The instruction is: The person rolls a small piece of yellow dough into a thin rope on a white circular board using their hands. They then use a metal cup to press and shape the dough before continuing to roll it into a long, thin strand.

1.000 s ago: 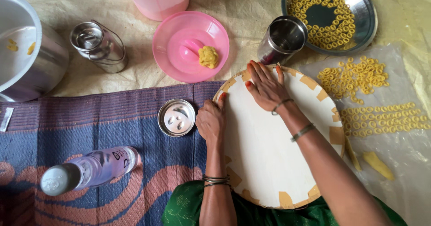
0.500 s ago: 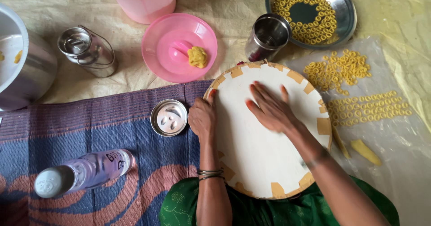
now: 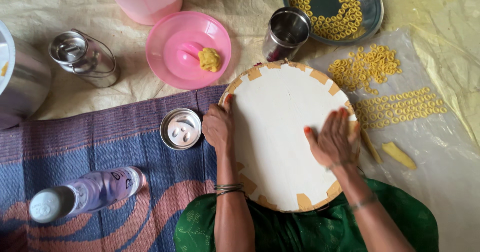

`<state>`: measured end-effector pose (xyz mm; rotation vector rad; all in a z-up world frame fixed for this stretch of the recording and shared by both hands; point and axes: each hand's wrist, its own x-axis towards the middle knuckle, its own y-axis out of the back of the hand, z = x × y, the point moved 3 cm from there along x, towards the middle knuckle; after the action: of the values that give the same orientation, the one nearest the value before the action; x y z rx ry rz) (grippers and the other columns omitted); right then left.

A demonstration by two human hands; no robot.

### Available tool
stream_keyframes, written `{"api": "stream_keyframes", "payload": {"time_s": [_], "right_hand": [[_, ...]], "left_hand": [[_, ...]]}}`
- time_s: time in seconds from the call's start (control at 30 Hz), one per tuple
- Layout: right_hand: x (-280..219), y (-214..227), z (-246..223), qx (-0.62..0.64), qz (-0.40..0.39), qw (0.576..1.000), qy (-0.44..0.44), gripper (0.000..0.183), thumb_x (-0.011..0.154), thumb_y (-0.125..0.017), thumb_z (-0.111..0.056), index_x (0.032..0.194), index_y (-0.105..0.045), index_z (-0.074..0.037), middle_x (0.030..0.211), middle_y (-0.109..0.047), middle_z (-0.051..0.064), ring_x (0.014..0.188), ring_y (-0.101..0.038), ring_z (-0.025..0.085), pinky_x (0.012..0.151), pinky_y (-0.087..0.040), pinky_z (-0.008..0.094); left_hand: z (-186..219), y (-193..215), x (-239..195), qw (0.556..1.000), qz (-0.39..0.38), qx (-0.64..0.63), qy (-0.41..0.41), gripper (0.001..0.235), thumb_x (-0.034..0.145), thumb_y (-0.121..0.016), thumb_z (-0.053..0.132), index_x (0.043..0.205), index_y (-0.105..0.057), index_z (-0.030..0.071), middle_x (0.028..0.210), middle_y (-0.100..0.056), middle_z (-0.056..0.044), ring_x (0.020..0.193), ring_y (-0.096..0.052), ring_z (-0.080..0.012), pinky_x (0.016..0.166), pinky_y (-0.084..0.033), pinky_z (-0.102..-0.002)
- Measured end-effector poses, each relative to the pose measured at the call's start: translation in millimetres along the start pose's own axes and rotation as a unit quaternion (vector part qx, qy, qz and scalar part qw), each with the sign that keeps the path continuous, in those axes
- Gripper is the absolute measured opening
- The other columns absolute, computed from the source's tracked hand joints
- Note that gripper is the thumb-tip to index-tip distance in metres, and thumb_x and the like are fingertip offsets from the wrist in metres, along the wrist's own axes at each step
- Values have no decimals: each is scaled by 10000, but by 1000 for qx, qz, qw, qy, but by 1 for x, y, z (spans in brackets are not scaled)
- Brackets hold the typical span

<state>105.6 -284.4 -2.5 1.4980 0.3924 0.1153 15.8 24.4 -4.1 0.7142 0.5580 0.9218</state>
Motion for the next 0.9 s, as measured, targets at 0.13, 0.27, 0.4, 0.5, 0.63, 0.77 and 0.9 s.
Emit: {"api": "stream_keyframes", "payload": {"time_s": [0.13,0.27,0.4,0.5,0.63,0.77,0.9], "right_hand": [[48,15,-34,4,2,999,39,1017,984,-206,-719,1544,-84,121,1652,20,303,1546,90,381,1173,78,643],[56,22,-82,-17,-39,998,40,1038,957,-223,-735,1560,-72,97,1660,26,277,1549,91,358,1178,87,648],[51,27,-123,29,1,996,81,1029,973,-268,-713,1549,-99,123,1661,-10,298,1551,57,370,1170,90,652],[54,26,-144,50,33,993,105,1032,975,-312,-699,1546,-126,140,1655,-55,310,1557,24,382,1163,86,652],[77,21,-164,77,56,987,129,1003,990,-332,-672,1555,-146,136,1657,-87,311,1562,-3,390,1159,87,668],[114,23,-179,82,95,982,140,968,988,-335,-659,1560,-174,105,1664,-103,292,1559,-18,386,1136,92,689],[150,32,-184,52,108,982,144,970,998,-318,-684,1562,-223,99,1673,-137,265,1573,-41,341,1155,100,684]], "left_hand": [[3,3,1,1000,-3,-2,12,668,926,-578,651,855,-753,10,827,-695,-309,793,-707,-477,706,-561,-557],[4,4,1,1000,-6,4,15,659,933,-578,647,873,-765,17,825,-695,-310,801,-707,-473,716,-561,-548],[5,6,0,999,-25,-1,22,658,934,-564,652,886,-765,28,824,-704,-295,808,-716,-458,724,-565,-536],[4,7,-1,1000,-16,-14,17,630,925,-562,637,897,-768,42,805,-713,-278,795,-715,-453,718,-568,-532],[2,6,0,1000,-11,-11,19,634,933,-570,646,891,-771,47,791,-703,-279,775,-708,-457,698,-560,-540],[1,7,-2,1000,-2,-10,15,632,925,-573,648,875,-769,49,768,-701,-271,749,-706,-456,683,-559,-541],[2,6,-2,999,-11,6,32,647,929,-574,659,859,-768,45,760,-694,-278,743,-704,-455,691,-558,-537]]}}
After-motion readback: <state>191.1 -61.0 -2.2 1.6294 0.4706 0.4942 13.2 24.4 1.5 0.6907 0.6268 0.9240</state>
